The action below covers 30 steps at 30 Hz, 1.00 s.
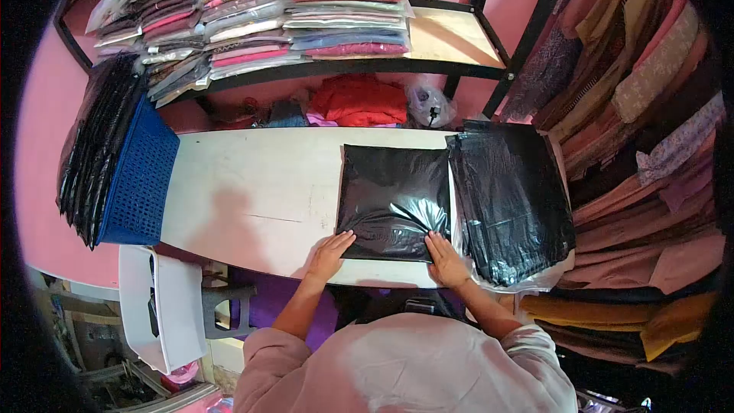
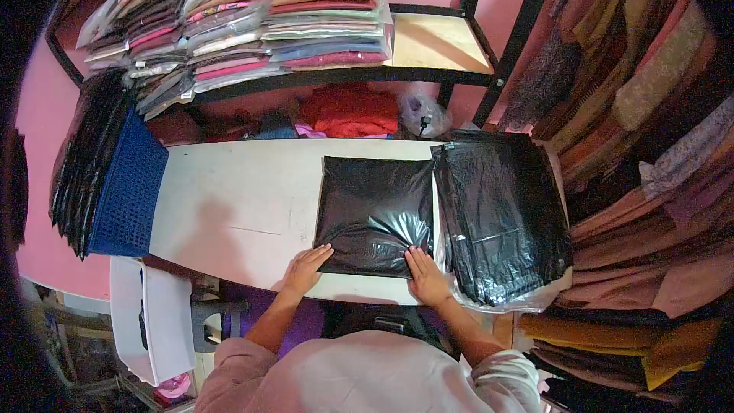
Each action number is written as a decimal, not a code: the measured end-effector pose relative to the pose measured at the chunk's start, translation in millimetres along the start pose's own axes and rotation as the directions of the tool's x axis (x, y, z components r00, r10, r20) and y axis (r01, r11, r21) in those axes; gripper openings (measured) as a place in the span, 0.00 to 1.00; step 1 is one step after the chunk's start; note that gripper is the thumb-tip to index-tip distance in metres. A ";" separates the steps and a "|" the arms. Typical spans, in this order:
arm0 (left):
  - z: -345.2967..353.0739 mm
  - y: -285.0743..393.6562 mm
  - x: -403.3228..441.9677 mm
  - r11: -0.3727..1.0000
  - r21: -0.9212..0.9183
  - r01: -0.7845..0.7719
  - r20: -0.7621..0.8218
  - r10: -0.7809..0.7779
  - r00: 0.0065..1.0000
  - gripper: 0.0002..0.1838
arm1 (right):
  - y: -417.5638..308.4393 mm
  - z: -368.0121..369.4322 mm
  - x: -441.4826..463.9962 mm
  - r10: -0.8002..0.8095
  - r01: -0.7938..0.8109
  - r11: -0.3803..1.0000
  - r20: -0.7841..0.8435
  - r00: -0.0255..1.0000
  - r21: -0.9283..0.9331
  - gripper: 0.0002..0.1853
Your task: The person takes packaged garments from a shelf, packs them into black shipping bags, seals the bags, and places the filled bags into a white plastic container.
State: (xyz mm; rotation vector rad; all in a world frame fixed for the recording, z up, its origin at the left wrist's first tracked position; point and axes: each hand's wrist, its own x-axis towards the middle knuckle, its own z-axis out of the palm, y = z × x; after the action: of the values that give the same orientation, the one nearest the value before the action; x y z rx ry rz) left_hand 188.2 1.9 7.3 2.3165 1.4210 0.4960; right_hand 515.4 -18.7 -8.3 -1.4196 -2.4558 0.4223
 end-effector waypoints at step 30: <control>-14.7 -79.0 104.7 0.695 -0.367 0.618 -0.349 -0.719 0.601 0.32 | 9.7 -13.4 169.0 0.530 -0.452 0.847 -0.390 0.753 0.279 0.36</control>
State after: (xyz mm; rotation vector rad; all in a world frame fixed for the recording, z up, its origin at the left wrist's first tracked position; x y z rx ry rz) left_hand 165.5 131.0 -8.0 1.3418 2.1977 0.9433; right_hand 446.6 134.8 15.3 -1.8410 -1.6182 0.3381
